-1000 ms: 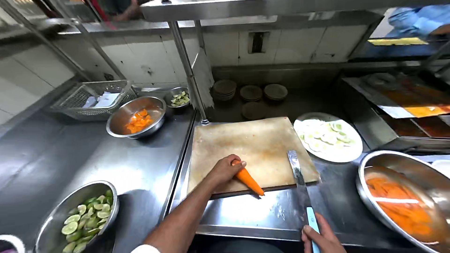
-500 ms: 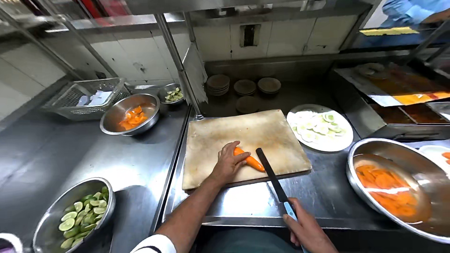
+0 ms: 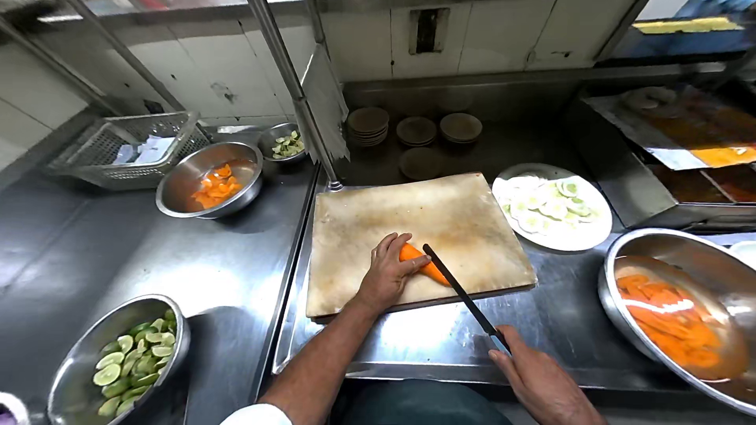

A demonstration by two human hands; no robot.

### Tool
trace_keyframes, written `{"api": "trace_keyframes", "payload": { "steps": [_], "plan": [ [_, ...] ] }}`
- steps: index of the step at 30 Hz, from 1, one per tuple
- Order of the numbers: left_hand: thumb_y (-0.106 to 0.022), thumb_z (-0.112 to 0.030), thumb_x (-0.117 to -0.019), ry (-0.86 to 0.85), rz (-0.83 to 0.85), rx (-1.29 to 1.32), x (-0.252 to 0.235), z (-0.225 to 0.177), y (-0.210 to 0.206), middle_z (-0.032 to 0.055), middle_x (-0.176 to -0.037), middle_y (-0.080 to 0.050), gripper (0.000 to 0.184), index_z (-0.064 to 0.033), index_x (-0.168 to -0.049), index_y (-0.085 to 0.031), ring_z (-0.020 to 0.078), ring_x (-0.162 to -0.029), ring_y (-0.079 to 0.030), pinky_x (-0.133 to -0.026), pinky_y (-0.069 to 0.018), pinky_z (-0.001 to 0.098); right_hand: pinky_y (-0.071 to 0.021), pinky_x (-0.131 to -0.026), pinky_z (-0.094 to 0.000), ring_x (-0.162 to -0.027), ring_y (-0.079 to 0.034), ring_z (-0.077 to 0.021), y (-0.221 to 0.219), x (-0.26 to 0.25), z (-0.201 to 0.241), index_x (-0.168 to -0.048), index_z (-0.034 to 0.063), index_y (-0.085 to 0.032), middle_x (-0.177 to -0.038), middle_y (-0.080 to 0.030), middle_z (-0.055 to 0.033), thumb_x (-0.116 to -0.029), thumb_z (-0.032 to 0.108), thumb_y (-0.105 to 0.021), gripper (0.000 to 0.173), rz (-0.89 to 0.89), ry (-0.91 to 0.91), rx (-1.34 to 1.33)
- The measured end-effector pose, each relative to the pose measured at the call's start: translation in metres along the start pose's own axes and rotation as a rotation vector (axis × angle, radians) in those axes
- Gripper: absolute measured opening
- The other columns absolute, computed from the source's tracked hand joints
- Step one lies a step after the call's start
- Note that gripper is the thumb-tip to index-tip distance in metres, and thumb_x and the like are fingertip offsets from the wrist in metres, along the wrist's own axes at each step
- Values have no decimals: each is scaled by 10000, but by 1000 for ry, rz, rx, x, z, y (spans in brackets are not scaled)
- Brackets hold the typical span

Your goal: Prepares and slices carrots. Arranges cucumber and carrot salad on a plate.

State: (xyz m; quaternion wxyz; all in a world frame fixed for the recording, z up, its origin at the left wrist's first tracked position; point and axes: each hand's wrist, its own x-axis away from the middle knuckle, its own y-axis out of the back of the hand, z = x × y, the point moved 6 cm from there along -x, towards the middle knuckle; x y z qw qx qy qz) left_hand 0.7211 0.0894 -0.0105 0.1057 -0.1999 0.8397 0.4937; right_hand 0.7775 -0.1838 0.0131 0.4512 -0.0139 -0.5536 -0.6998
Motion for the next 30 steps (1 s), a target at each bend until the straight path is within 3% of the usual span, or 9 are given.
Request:
{"api": "trace_keyframes", "payload": {
  "steps": [4, 9, 11, 14, 18, 23, 30],
  "plan": [
    [-593, -143, -990, -11, -5, -3, 0, 0, 0, 89, -1475, -546, 381, -392, -1242, -733, 393, -1438, -395, -1133, -358, 620, -552, -824, -572, -936, -703, -429, 11, -12, 17, -1403, 61, -445, -981, -688, -227, -1092, 370, -459, 438, 115, -69, 119],
    [-603, -145, -985, 0, 3, -7, -2, -2, 2, 81, -1454, -567, 363, -382, -1221, -744, 392, -1434, -404, -1133, -366, 613, -553, -858, -523, -995, -700, -384, 21, -57, 63, -1379, 77, -439, -1025, -681, -188, -1101, 347, -428, 387, 76, -48, 202],
    [-608, -138, -982, 3, -2, -9, -2, -2, 2, 81, -1442, -574, 358, -379, -1207, -750, 392, -1431, -408, -1132, -368, 612, -555, -856, -527, -1001, -700, -391, 11, -56, 56, -1382, 72, -433, -1033, -679, -196, -1106, 337, -410, 384, 97, -54, 197],
    [-612, -167, -989, -3, -12, -3, -3, 0, 2, 101, -1436, -580, 339, -384, -1210, -748, 406, -1418, -424, -1121, -386, 619, -553, -846, -582, -968, -703, -442, -16, -25, 9, -1419, 15, -431, -1017, -688, -254, -1096, 326, -443, 449, 145, -97, 39],
    [-618, -167, -984, 2, -21, 18, -1, 1, 2, 113, -1433, -580, 332, -370, -1210, -753, 411, -1415, -427, -1123, -385, 619, -555, -732, -567, -778, -682, -395, -20, -12, -29, -1397, 18, -441, -884, -654, -225, -1073, 333, -504, 456, 132, -79, -208],
    [-608, -205, -996, -1, -25, 40, 1, 2, 2, 106, -1436, -578, 303, -369, -1203, -757, 398, -1428, -414, -1135, -369, 622, -547, -799, -572, -866, -693, -419, -6, -16, 0, -1396, 35, -455, -916, -674, -227, -1080, 326, -495, 431, 102, -32, -114],
    [-620, -205, -988, 1, -20, 27, 2, 2, 1, 99, -1435, -577, 303, -369, -1204, -756, 394, -1427, -414, -1130, -371, 618, -551, -776, -568, -863, -699, -427, -4, -9, 7, -1350, 21, -470, -895, -675, -225, -1081, 324, -486, 405, 128, 5, -48]
  ]
}}
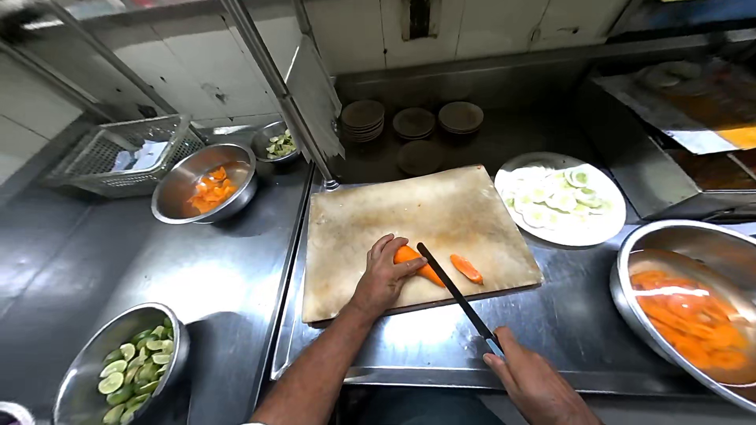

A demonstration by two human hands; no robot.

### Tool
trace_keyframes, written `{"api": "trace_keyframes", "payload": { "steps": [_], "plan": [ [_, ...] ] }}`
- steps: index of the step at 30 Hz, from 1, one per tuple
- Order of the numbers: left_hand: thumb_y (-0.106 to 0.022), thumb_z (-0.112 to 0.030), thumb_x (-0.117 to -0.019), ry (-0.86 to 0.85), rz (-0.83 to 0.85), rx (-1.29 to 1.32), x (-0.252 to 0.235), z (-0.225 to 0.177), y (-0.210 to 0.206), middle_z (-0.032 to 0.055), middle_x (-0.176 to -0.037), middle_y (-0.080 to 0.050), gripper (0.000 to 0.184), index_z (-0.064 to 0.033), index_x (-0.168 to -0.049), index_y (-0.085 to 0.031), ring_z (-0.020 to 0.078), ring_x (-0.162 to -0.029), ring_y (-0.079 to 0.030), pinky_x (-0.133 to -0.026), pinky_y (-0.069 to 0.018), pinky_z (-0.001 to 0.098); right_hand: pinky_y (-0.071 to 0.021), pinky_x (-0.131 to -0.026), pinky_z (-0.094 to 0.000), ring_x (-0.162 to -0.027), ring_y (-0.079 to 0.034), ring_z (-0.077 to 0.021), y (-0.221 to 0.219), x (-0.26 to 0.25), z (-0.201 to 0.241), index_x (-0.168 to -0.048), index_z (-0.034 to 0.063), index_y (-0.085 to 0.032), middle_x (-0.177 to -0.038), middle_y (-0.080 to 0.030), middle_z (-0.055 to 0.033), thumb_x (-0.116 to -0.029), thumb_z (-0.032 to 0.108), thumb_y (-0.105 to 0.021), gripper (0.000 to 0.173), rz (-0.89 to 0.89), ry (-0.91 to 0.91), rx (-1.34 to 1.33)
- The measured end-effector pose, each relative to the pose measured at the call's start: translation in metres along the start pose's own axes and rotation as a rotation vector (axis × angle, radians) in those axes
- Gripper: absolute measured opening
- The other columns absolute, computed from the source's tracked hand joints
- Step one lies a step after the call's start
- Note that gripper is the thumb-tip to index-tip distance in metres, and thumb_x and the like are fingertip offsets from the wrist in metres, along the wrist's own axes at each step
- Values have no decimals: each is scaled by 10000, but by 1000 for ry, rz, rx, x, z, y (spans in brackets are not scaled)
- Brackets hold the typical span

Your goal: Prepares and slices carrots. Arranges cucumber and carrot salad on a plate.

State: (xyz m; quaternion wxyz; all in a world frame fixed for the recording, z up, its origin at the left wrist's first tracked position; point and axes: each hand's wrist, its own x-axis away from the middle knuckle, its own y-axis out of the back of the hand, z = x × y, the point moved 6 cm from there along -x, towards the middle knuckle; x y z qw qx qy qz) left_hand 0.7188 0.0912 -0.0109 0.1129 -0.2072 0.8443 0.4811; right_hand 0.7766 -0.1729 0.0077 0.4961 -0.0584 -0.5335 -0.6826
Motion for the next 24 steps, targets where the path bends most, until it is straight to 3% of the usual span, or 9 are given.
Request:
{"api": "trace_keyframes", "payload": {
  "steps": [7, 9, 13, 18, 24],
  "plan": [
    [-621, -161, -973, 3, 17, -15, 0, -1, 0, 89, -1420, -590, 329, -354, -1200, -761, 390, -1425, -417, -1139, -372, 603, -546, -865, -520, -985, -693, -384, 14, -41, 44, -1364, 60, -439, -1006, -667, -197, -1105, 338, -420, 380, 35, -25, 122],
    [-618, -160, -975, 8, 9, -16, 1, -1, 0, 86, -1420, -591, 328, -356, -1195, -764, 385, -1427, -418, -1147, -368, 599, -552, -858, -526, -989, -698, -386, 6, -41, 37, -1382, 63, -433, -1019, -673, -199, -1104, 334, -416, 389, 47, -37, 138],
    [-622, -196, -987, 9, -3, 2, 0, 1, 2, 92, -1412, -598, 295, -365, -1180, -767, 388, -1418, -431, -1127, -395, 597, -556, -785, -601, -900, -708, -474, -19, -7, -2, -1366, -26, -472, -941, -691, -279, -1079, 285, -495, 424, 6, -43, 13],
    [-644, -182, -975, 14, -9, 33, 1, 1, 2, 96, -1407, -600, 286, -348, -1169, -773, 380, -1416, -435, -1128, -397, 596, -549, -803, -562, -880, -695, -418, -6, -17, -2, -1387, 30, -446, -917, -670, -226, -1084, 328, -485, 427, 41, -21, -68],
    [-652, -194, -970, -11, -28, 30, 1, 1, 2, 102, -1392, -610, 271, -334, -1167, -776, 383, -1403, -451, -1130, -391, 596, -553, -757, -563, -847, -702, -430, 1, -5, 7, -1324, 10, -486, -883, -675, -232, -1075, 305, -513, 388, 5, 13, -37]
  ]
}}
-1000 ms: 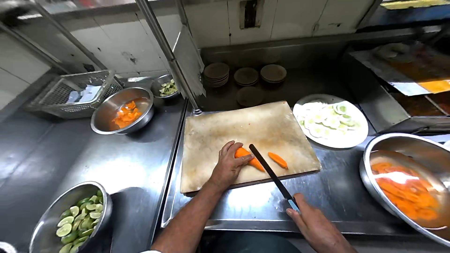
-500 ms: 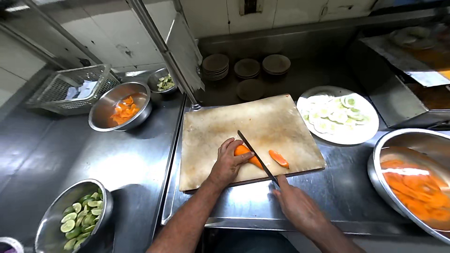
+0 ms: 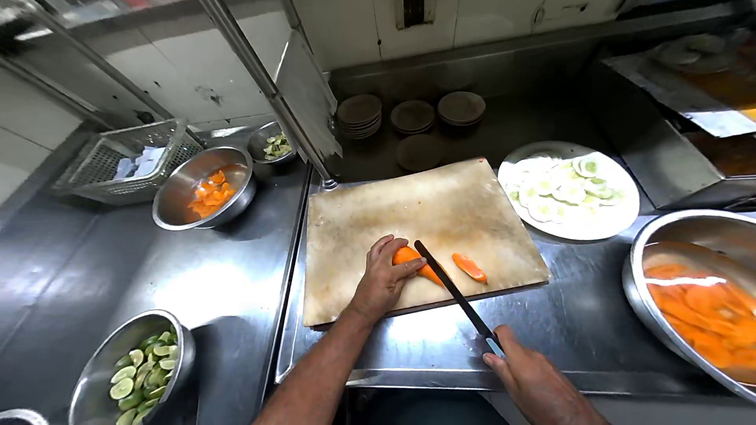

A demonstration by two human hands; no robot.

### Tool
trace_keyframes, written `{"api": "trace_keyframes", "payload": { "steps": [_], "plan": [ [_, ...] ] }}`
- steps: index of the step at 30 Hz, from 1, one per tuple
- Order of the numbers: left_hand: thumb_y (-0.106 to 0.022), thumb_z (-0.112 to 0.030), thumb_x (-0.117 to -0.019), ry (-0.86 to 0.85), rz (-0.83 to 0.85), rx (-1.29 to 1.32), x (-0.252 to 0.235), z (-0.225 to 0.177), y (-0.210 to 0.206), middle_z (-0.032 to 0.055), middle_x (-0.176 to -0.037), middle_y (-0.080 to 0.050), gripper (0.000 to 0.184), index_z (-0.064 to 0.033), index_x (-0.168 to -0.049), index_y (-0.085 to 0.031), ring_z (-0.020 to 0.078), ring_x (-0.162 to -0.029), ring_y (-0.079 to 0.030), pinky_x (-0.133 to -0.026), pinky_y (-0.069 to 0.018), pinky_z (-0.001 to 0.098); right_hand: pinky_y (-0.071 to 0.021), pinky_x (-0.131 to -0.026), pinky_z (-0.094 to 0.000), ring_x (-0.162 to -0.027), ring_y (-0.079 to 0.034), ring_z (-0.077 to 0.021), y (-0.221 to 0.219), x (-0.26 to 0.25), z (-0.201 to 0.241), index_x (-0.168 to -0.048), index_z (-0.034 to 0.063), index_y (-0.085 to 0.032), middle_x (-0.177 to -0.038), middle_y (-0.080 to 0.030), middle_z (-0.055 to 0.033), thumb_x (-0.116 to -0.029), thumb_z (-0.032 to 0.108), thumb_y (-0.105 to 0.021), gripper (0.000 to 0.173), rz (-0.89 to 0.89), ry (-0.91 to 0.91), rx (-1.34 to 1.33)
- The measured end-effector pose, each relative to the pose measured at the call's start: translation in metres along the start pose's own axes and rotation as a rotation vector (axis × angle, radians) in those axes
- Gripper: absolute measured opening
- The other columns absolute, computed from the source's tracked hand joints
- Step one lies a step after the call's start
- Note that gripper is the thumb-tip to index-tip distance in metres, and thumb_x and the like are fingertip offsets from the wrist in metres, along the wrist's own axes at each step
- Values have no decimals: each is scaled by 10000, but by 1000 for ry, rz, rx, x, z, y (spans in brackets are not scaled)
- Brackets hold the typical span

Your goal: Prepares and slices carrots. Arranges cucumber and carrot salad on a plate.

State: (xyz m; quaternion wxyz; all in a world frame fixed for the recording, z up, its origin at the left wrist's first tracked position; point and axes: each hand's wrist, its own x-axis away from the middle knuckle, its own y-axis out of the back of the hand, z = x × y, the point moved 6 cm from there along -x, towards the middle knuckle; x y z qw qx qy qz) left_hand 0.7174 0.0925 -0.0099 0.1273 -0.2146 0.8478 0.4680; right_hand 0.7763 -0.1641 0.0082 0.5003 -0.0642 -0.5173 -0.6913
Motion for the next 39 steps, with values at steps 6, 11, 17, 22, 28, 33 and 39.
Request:
{"api": "trace_keyframes", "payload": {
  "steps": [6, 11, 17, 22, 28, 33, 39],
  "plan": [
    [-654, -174, -963, -4, 8, -23, -1, 0, -1, 90, -1390, -611, 287, -336, -1165, -777, 378, -1405, -447, -1132, -394, 590, -548, -862, -513, -980, -691, -377, 13, -46, 42, -1369, 61, -429, -1003, -662, -192, -1108, 328, -415, 373, 63, -15, 116],
    [-652, -226, -979, 12, -8, -14, 0, 0, 1, 78, -1381, -620, 240, -318, -1160, -779, 359, -1404, -455, -1125, -408, 573, -554, -818, -581, -933, -706, -454, -18, -14, -1, -1371, 2, -463, -967, -688, -262, -1086, 294, -484, 409, 48, -54, 30],
    [-674, -260, -972, -3, -28, 16, 1, 0, 4, 134, -1378, -598, 215, -255, -1157, -784, 334, -1401, -461, -1161, -391, 533, -553, -805, -543, -883, -698, -400, -5, -14, -2, -1379, 57, -444, -917, -670, -207, -1084, 333, -489, 406, 65, -37, -45],
    [-696, -251, -958, 14, -28, 29, 1, 1, 3, 145, -1377, -594, 207, -244, -1141, -793, 331, -1397, -466, -1163, -395, 524, -558, -746, -558, -833, -701, -432, 1, -3, 6, -1317, 5, -489, -868, -672, -229, -1073, 295, -515, 380, -9, 26, -12],
    [-692, -246, -960, 8, -41, 23, 0, 1, 3, 149, -1364, -608, 203, -249, -1135, -795, 345, -1395, -469, -1163, -387, 534, -548, -874, -511, -1001, -692, -379, 12, -49, 46, -1382, 65, -417, -1024, -664, -195, -1111, 337, -407, 385, 76, -20, 118],
    [-697, -275, -962, -1, -81, -1, 0, 1, 5, 145, -1346, -622, 230, -222, -1171, -778, 332, -1372, -501, -1146, -417, 521, -551, -828, -580, -940, -701, -456, -19, -19, 1, -1377, 6, -456, -971, -686, -262, -1082, 290, -496, 412, 55, -64, -7],
    [-640, -248, -1001, 118, -72, 26, 11, -3, 10, 185, -1477, -506, 244, -270, -1212, -763, 329, -1385, -483, -1122, -454, 486, -549, -825, -552, -913, -693, -404, -9, -21, -4, -1400, 49, -423, -955, -667, -220, -1085, 321, -486, 421, 105, -25, -92]
  ]
}}
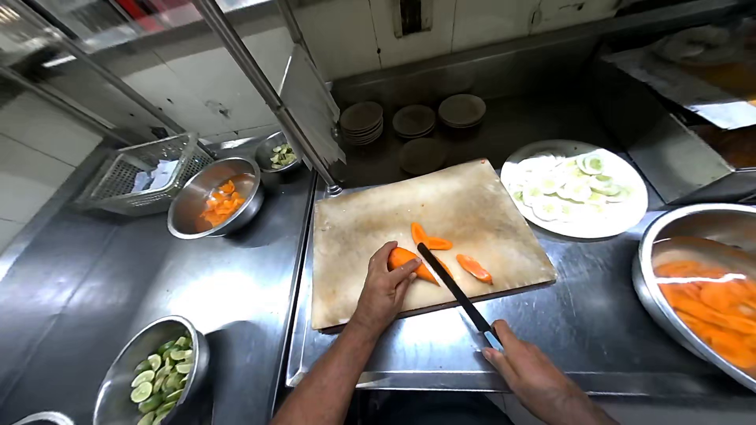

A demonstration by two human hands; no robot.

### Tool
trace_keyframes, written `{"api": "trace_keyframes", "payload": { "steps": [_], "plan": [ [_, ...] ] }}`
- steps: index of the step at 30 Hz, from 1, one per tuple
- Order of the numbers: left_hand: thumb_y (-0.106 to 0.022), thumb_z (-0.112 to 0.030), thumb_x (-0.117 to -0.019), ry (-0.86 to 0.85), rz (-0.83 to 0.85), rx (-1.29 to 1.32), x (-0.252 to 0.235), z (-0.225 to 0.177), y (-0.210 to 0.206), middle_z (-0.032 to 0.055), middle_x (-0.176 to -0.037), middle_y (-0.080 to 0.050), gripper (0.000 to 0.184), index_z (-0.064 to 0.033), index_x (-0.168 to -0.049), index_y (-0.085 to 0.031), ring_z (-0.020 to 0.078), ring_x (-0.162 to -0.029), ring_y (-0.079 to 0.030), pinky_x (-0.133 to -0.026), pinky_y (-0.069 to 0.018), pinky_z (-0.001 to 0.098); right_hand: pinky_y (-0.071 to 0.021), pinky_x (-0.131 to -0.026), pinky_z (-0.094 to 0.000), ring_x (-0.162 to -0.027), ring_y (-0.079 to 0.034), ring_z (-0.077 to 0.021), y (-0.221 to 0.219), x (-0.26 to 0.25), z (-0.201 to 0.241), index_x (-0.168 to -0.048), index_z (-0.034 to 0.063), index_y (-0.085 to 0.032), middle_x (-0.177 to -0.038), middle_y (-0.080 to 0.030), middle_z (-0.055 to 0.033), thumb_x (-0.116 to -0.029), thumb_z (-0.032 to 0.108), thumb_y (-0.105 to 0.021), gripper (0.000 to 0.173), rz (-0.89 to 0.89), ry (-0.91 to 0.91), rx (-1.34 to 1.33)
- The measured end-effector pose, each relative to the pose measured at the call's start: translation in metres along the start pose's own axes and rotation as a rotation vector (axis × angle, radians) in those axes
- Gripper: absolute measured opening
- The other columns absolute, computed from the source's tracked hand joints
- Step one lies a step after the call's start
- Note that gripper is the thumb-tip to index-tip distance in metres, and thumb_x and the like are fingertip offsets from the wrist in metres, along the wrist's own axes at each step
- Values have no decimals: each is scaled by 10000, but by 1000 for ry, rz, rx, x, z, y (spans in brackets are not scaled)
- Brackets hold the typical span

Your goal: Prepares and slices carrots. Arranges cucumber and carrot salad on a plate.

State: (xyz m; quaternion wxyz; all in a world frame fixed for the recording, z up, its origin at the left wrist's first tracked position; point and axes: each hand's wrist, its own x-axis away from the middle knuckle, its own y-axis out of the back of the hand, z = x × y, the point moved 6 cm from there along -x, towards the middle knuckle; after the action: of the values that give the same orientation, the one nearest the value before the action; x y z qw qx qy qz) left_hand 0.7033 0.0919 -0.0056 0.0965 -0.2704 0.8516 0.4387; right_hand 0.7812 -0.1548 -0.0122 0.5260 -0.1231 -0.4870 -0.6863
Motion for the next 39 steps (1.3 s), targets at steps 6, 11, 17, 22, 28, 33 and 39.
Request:
{"api": "trace_keyframes", "payload": {
  "steps": [6, 11, 17, 22, 28, 33, 39],
  "plan": [
    [-641, -257, -1000, -8, -18, -26, -1, 3, -3, 178, -1442, -533, 235, -274, -1197, -768, 331, -1342, -514, -1097, -468, 485, -554, -784, -552, -883, -702, -419, 4, 17, 18, -1339, 33, -474, -905, -679, -220, -1083, 309, -496, 377, -67, 19, 72],
    [-651, -260, -998, 4, 1, -30, -1, 3, -3, 171, -1448, -533, 247, -283, -1220, -759, 331, -1346, -511, -1098, -467, 488, -564, -739, -571, -833, -709, -438, 2, 11, 24, -1312, 3, -496, -873, -679, -232, -1073, 283, -516, 369, -148, 76, 105],
    [-660, -264, -993, -7, -16, -39, -2, 3, -3, 172, -1438, -543, 237, -282, -1204, -765, 323, -1338, -524, -1097, -473, 472, -550, -872, -522, -1004, -692, -384, 15, -27, 60, -1381, 71, -418, -1027, -665, -198, -1110, 329, -411, 374, -19, -2, 210],
    [-678, -254, -979, -14, -54, -18, -1, 4, -1, 164, -1397, -573, 223, -269, -1177, -778, 311, -1308, -547, -1074, -491, 462, -551, -812, -593, -922, -699, -464, -17, 5, 8, -1378, -8, -450, -963, -681, -268, -1081, 279, -496, 415, -30, -19, 59],
    [-695, -243, -966, 11, -38, 5, -1, 4, 0, 149, -1420, -564, 220, -261, -1166, -784, 302, -1329, -533, -1088, -482, 462, -557, -792, -546, -874, -700, -413, 4, 5, 18, -1363, 36, -457, -921, -673, -222, -1082, 308, -497, 394, -54, 10, 51],
    [-692, -239, -966, -1, -46, -4, 0, 3, 0, 148, -1413, -568, 227, -261, -1173, -782, 284, -1329, -535, -1099, -476, 440, -566, -736, -554, -822, -707, -432, 4, 10, 27, -1302, 0, -494, -862, -674, -226, -1074, 288, -518, 368, -132, 86, 94],
    [-704, -238, -960, -8, -50, -15, 0, 3, -1, 156, -1403, -576, 214, -255, -1157, -787, 291, -1314, -548, -1085, -489, 443, -547, -878, -521, -1008, -691, -387, 13, -30, 63, -1379, 63, -414, -1028, -665, -200, -1111, 330, -406, 378, -7, 17, 212]
  ]
}}
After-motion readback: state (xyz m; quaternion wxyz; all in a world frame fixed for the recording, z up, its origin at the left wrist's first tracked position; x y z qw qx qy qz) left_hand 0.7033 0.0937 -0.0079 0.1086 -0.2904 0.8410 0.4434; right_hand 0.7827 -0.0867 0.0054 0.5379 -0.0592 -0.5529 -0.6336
